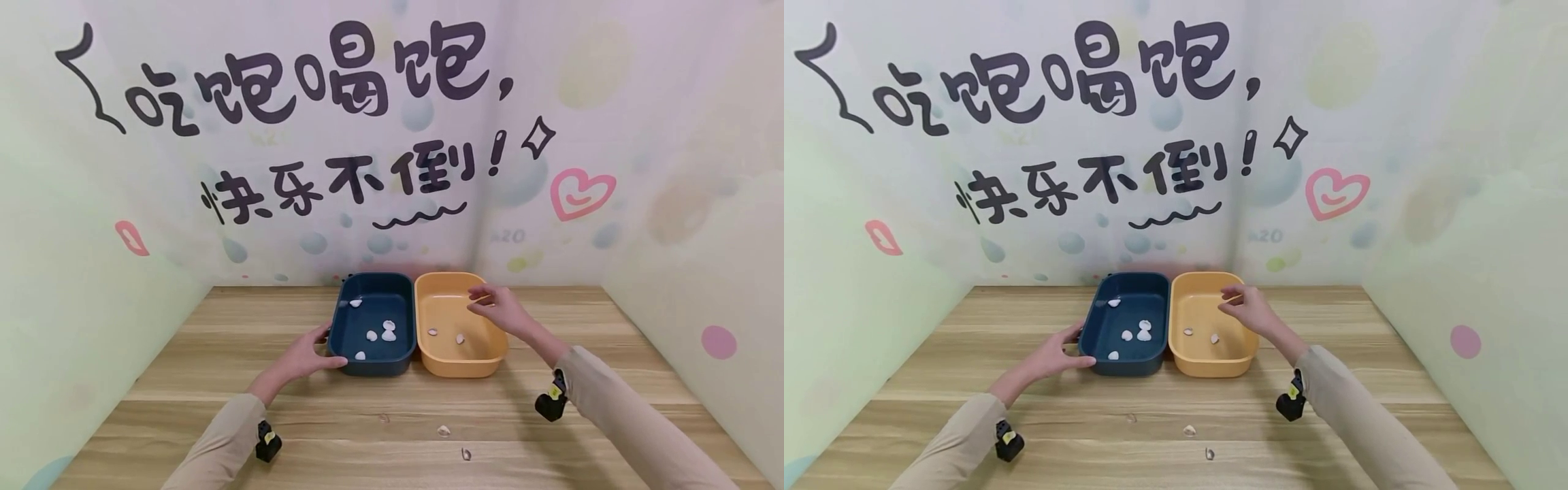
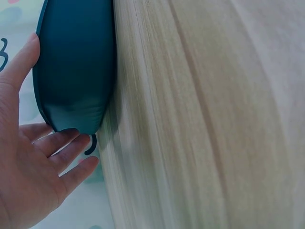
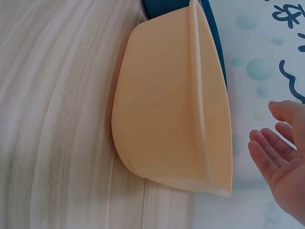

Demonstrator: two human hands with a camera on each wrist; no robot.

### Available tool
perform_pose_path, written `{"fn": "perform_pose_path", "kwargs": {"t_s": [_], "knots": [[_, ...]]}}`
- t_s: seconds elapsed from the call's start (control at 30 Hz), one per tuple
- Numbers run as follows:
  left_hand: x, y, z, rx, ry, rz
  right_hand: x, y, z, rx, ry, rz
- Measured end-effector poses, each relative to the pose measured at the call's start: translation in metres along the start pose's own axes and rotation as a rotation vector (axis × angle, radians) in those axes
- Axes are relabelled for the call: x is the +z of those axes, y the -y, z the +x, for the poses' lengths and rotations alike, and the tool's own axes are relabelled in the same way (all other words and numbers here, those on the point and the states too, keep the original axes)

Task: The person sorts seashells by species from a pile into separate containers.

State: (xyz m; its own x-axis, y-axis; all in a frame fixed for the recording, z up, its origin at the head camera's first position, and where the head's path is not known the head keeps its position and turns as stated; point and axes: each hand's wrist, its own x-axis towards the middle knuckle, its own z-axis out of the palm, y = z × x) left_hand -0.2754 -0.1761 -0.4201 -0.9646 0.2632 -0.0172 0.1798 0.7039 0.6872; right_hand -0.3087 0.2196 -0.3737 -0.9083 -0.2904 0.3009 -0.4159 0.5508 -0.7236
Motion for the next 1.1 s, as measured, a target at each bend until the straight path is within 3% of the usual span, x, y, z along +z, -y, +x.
{"fn": "perform_pose_path", "kwargs": {"t_s": [0.33, 0.7, 1.1], "knots": [[0.000, -0.001, -0.001, 0.008, 0.001, -0.011, -0.005, 0.011, -0.011, -0.028, 0.038, 0.029], [0.000, -0.002, -0.002, 0.007, -0.004, -0.020, 0.001, 0.022, -0.027, -0.135, 0.137, 0.017], [0.002, -0.001, 0.000, 0.017, -0.009, -0.020, 0.008, 0.039, -0.044, -0.104, 0.281, 0.059]]}}
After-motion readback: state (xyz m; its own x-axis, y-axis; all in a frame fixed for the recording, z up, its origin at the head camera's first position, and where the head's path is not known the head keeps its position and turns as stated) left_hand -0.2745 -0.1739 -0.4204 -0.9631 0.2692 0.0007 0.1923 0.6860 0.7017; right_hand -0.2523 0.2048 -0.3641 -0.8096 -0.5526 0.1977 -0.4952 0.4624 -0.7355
